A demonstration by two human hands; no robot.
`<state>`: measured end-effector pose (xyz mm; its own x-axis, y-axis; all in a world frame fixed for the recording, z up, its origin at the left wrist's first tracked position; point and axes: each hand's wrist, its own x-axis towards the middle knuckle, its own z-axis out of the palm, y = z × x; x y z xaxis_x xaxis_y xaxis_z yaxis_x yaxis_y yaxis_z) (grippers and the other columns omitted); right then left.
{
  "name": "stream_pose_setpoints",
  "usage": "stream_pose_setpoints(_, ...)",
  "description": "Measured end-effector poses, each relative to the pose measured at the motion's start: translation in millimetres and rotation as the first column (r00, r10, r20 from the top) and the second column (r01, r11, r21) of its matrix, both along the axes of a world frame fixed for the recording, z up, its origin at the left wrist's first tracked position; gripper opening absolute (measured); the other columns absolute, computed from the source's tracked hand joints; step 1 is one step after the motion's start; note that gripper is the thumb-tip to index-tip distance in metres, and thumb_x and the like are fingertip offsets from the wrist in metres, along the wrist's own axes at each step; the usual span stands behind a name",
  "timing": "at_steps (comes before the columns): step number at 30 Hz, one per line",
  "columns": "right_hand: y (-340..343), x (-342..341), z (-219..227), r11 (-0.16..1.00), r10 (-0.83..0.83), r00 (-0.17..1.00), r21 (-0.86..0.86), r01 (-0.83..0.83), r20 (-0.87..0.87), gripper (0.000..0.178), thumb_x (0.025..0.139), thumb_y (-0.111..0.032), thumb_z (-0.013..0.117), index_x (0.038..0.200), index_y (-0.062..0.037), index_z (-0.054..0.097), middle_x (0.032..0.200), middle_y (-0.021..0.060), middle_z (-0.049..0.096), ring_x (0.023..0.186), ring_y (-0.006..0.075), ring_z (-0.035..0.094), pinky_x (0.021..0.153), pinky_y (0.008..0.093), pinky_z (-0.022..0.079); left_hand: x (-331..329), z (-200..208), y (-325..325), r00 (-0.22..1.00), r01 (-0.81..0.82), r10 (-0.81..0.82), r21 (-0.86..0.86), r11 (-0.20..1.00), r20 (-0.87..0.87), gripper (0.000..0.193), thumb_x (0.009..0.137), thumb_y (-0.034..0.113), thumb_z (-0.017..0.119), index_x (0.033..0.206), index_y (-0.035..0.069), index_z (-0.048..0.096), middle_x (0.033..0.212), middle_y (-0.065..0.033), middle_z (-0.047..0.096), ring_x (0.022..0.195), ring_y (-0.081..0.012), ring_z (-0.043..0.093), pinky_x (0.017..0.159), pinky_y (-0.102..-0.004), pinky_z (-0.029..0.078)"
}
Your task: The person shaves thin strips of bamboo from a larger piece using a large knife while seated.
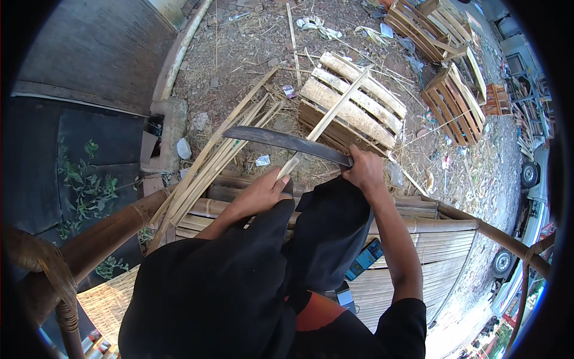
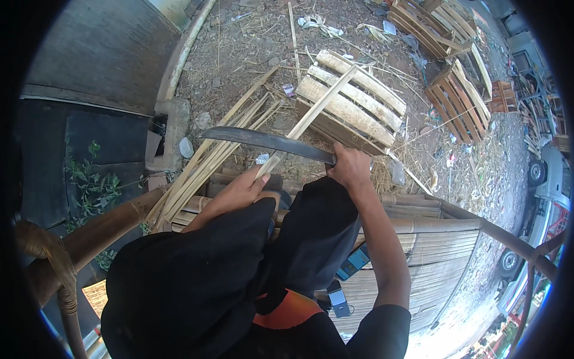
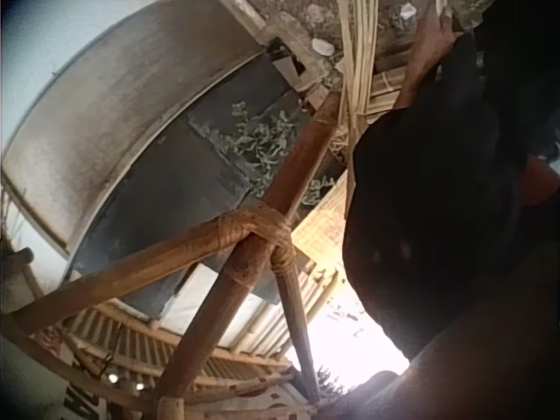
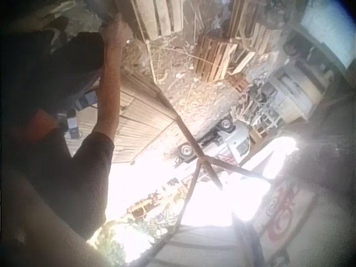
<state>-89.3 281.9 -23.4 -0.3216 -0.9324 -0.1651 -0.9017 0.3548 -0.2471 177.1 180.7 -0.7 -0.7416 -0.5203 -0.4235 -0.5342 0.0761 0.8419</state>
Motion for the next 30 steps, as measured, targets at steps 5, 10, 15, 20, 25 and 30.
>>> stream_pose_setpoints(5, 0, 11, 14, 0.998, -0.041, 0.999, 0.047, 0.042, -0.018, 0.031, 0.066, -0.026, 0.074, 0.087, -0.0105, 0.056, 0.067, 0.0156, 0.064, 0.068, 0.0362, 0.065, 0.061, 0.0473, 0.052, 1, 2, -3, 1.000, -0.003, 0.003, 0.041, 0.999, 0.009, 0.031, 0.100, 0.027, 0.044, 0.104, -0.004, 0.048, 0.083, -0.0239, 0.056, 0.077, -0.0394, 0.056, 0.073, -0.0456, 0.043)
stream_pose_setpoints(10, -9, 40, 31, 0.998, 0.045, 0.999, -0.052, -0.045, 0.013, 0.029, 0.067, -0.025, 0.073, 0.085, -0.0102, 0.056, 0.066, 0.0141, 0.064, 0.064, 0.0342, 0.065, 0.058, 0.0466, 0.051, 4, 2, 13, 0.998, 0.028, -0.029, -0.015, 0.999, -0.063, 0.029, 0.100, 0.026, 0.044, 0.102, -0.003, 0.047, 0.082, -0.0252, 0.056, 0.076, -0.0406, 0.056, 0.072, -0.0469, 0.042)
stream_pose_setpoints(15, -25, 26, 31, 0.988, 0.140, 0.990, -0.069, -0.140, -0.011, 0.032, 0.063, -0.020, 0.075, 0.083, -0.0075, 0.053, 0.066, 0.0122, 0.064, 0.066, 0.0344, 0.066, 0.057, 0.0461, 0.052, 0, 4, 11, 0.999, 0.029, -0.030, -0.040, 0.999, -0.013, 0.026, 0.100, 0.025, 0.043, 0.102, -0.001, 0.045, 0.079, -0.0265, 0.056, 0.078, -0.0467, 0.055, 0.071, -0.0500, 0.041)
stream_pose_setpoints(20, -30, 5, 20, 0.995, 0.090, 0.994, -0.039, -0.093, -0.066, 0.030, 0.065, -0.020, 0.075, 0.085, -0.0075, 0.055, 0.068, 0.0130, 0.065, 0.066, 0.0342, 0.066, 0.058, 0.0453, 0.052, 8, 2, 13, 0.998, 0.028, -0.026, -0.056, 0.998, 0.050, 0.027, 0.100, 0.026, 0.042, 0.103, -0.001, 0.044, 0.081, -0.0280, 0.056, 0.081, -0.0498, 0.053, 0.070, -0.0522, 0.039)
stream_pose_setpoints(25, -17, -67, 12, 0.971, -0.223, 0.965, 0.052, 0.232, -0.139, 0.026, 0.074, -0.027, 0.070, 0.087, -0.0058, 0.062, 0.071, 0.0184, 0.066, 0.069, 0.0370, 0.067, 0.064, 0.0467, 0.053, 7, 17, 17, 0.978, 0.100, -0.107, 0.048, 0.994, 0.178, 0.029, 0.101, 0.027, 0.040, 0.106, -0.001, 0.043, 0.084, -0.0296, 0.057, 0.084, -0.0518, 0.053, 0.072, -0.0549, 0.037)
stream_pose_setpoints(30, -13, -26, 20, 0.991, -0.126, 0.991, -0.058, 0.124, -0.040, 0.028, 0.075, -0.028, 0.070, 0.087, -0.0052, 0.059, 0.068, 0.0185, 0.065, 0.065, 0.0371, 0.066, 0.061, 0.0478, 0.052, 2, 13, 14, 0.986, 0.108, -0.111, 0.035, 0.994, 0.126, 0.028, 0.101, 0.027, 0.040, 0.103, -0.001, 0.041, 0.084, -0.0315, 0.058, 0.086, -0.0535, 0.053, 0.072, -0.0569, 0.036)
